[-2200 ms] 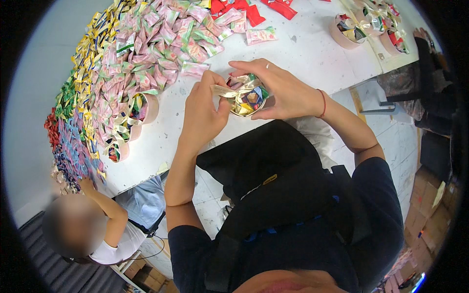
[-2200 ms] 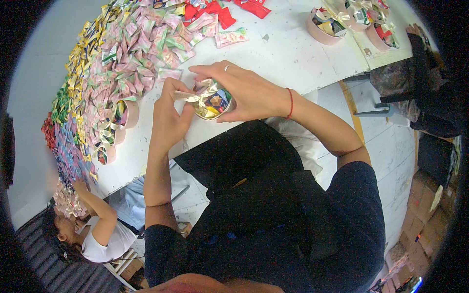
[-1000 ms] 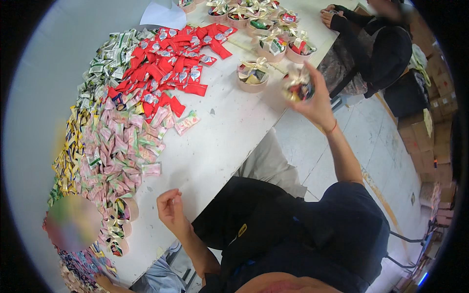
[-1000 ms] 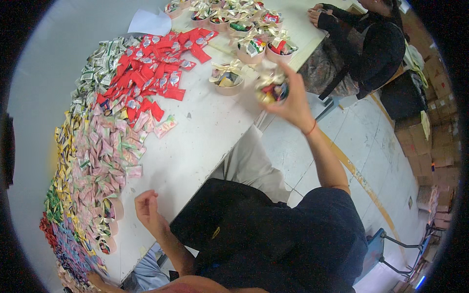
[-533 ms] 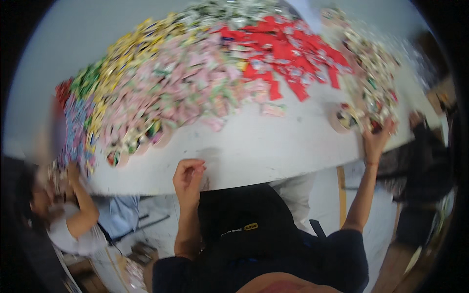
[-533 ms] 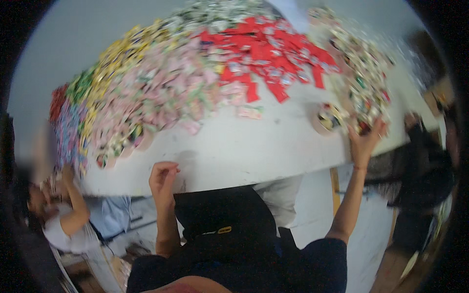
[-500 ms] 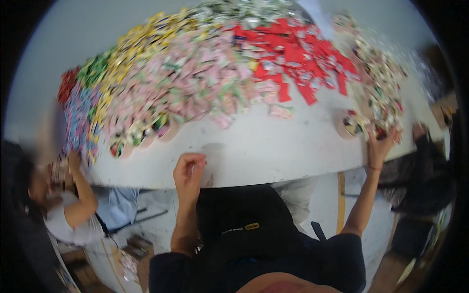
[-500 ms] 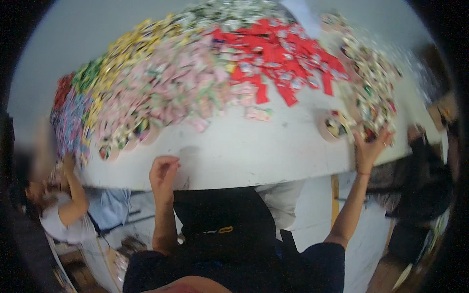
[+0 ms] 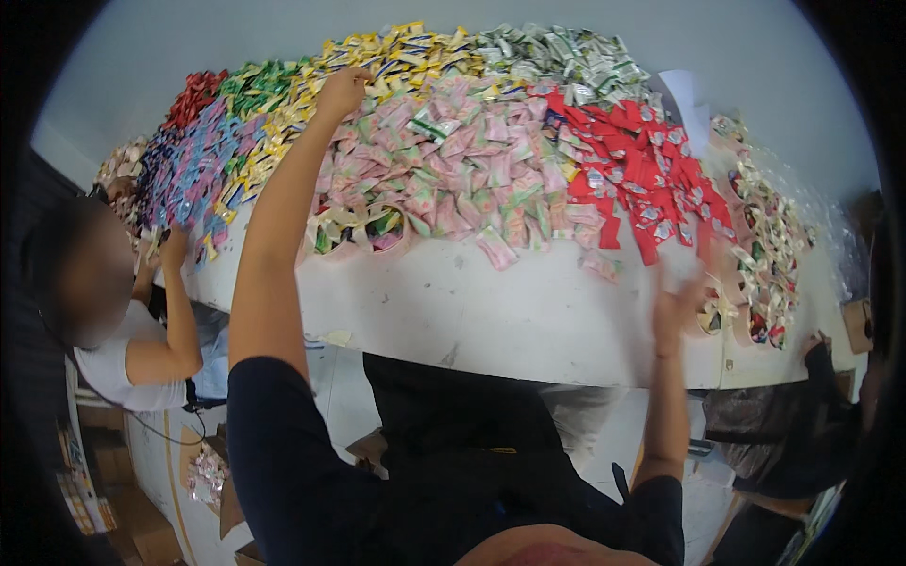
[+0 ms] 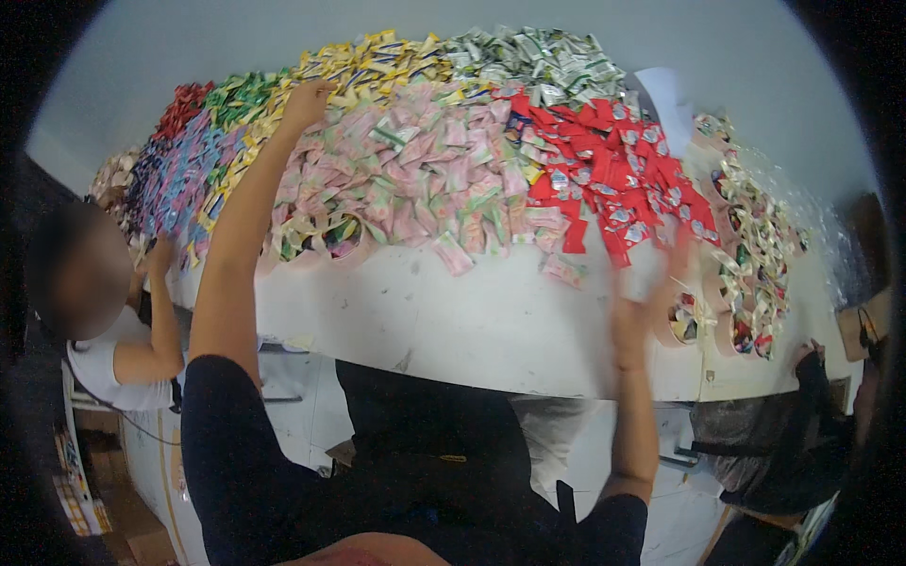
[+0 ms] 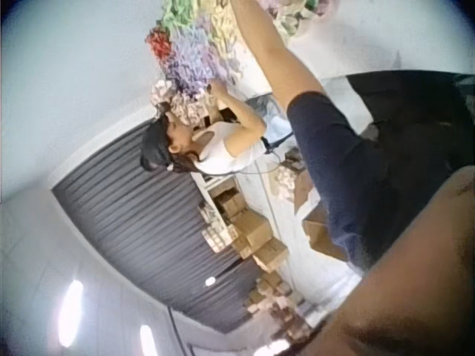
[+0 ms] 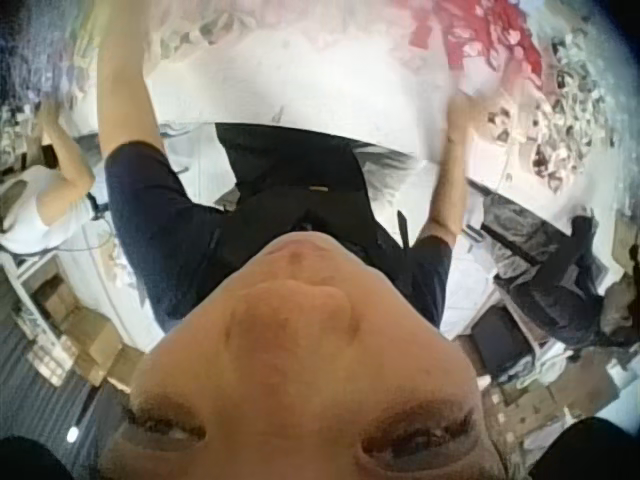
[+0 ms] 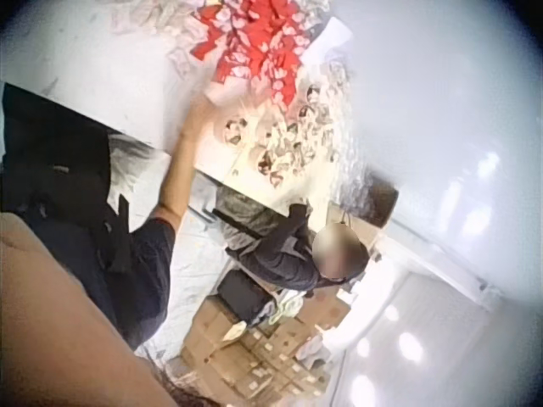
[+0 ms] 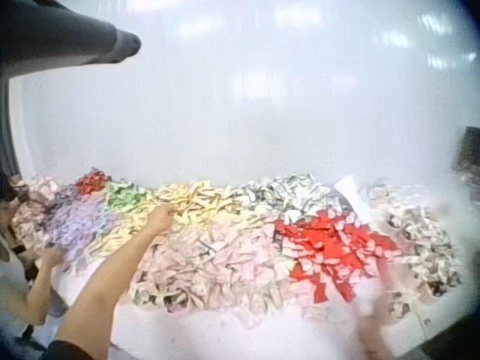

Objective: The person assembles small decorative bouquets by placing individually wrapped candies into small round containers and securing them with ribbons. The person repeatedly picks candies from piles on the table, arranges them in the containers, and ties ribbons around the tops.

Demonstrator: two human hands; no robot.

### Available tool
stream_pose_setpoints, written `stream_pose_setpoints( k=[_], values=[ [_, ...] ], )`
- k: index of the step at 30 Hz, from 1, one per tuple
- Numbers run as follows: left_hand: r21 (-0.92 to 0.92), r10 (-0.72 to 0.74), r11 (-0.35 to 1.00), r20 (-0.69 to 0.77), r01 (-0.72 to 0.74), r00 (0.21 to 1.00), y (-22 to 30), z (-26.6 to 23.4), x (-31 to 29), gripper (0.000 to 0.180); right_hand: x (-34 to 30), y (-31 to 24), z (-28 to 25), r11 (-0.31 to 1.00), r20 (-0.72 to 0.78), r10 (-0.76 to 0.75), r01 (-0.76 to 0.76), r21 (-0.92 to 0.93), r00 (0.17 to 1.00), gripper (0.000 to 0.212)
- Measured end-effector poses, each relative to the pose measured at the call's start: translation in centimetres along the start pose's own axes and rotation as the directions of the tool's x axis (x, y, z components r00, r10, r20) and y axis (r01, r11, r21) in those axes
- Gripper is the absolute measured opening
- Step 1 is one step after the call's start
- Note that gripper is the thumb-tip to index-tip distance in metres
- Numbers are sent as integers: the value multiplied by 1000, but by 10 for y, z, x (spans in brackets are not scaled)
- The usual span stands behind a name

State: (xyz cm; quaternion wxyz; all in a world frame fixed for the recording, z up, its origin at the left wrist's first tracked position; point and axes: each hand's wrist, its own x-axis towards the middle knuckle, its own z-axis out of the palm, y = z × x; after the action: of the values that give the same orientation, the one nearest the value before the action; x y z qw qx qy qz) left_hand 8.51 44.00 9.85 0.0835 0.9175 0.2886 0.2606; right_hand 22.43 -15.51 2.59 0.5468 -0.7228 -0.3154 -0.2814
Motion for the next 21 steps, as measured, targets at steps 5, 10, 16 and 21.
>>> stream_pose_setpoints(
  k=[5,10,16,21],
  values=[
    [290,-85,955,65,63,994,-48,51,25,37,-6,-101,115,911,313,-408,357,209,858,47],
    [346,-186,937,367,52,911,-1,33,40,40,-21,-86,109,935,371,-343,279,217,863,42],
    [-60,-167,983,92,173,982,9,13,22,44,-16,-97,110,935,382,-332,246,257,863,41],
    [234,51,961,377,-148,925,34,6,19,53,-18,-99,111,920,369,-354,248,305,859,40]
  ],
)
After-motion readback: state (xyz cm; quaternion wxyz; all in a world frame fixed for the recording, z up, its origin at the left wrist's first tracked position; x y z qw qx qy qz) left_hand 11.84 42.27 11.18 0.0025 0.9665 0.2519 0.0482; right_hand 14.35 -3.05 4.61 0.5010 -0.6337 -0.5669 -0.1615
